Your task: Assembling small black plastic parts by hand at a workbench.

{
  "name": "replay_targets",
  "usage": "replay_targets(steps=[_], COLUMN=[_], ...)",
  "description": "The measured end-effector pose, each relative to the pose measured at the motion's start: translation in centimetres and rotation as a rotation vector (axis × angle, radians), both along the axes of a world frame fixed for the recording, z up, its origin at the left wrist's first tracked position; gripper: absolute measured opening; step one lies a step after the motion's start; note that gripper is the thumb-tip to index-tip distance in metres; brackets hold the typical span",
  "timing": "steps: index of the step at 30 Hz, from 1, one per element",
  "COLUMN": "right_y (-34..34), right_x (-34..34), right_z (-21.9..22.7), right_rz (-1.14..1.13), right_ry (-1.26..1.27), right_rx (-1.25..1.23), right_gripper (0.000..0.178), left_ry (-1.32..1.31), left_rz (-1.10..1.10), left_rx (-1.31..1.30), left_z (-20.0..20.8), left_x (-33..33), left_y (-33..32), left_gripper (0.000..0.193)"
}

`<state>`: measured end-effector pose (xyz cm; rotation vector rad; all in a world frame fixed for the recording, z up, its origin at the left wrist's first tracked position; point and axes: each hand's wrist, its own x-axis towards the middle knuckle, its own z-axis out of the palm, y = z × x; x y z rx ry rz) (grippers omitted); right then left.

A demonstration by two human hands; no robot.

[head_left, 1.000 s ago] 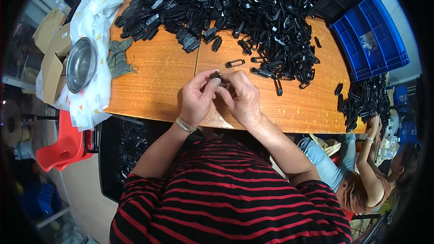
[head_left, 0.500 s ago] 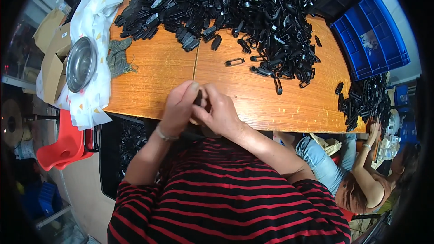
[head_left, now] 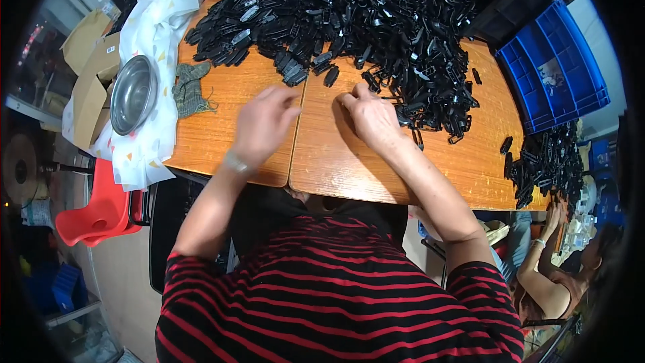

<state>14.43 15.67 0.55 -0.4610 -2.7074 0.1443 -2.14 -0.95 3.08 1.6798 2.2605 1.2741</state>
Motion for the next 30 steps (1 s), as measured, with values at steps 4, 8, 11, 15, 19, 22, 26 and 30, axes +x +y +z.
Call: replay_targets(steps=[4,8,11,15,19,22,26,30], right_y=[-0.4,-1.4,-1.9,-2.6,-2.7,-3.2,-3.2,-3.0], right_x=[-0.3,1.0,2.2,3.9,4.6,4.5,4.1,3.7], right_z=[0.7,0.2,-0.4,-0.6,-0.7,-0.4,-0.1,0.0], right_rz=[0.030,-0.010,-0.025,-0.066,-0.062,-0.094,-0.112,-0.179], right_ry=[-0.135,0.139,0.387,0.254,0.161,0.037,-0.051,-0.038], right_rx=[0.056,-0.189,-0.458,-0.420,-0.313,-0.230,-0.196,-0.338], right_gripper=[0.015,0.024,0.016,0.017,0.020,0.020,0.021,0.021], left_ry=[0.227,0.301,0.260,0.099,0.165,0.170,0.213,0.246], left_rz=[0.017,0.055,0.121,0.104,0.082,0.153,0.106,0.048], left_rx=[0.108,0.102,0.073,0.021,-0.154,-0.097,-0.175,-0.206], left_z=[-3.7,-5.2,-5.5,-4.8,-4.1,-3.3,-2.8,-3.4], left_x=[0.8,0.7,0.1,-0.5,-0.7,0.3,0.9,0.9], left_y=[8.1,10.6,10.8,8.9,7.0,6.5,6.4,6.3], left_gripper=[0.018,0.017,0.014,0.007,0.011,0.016,0.020,0.023])
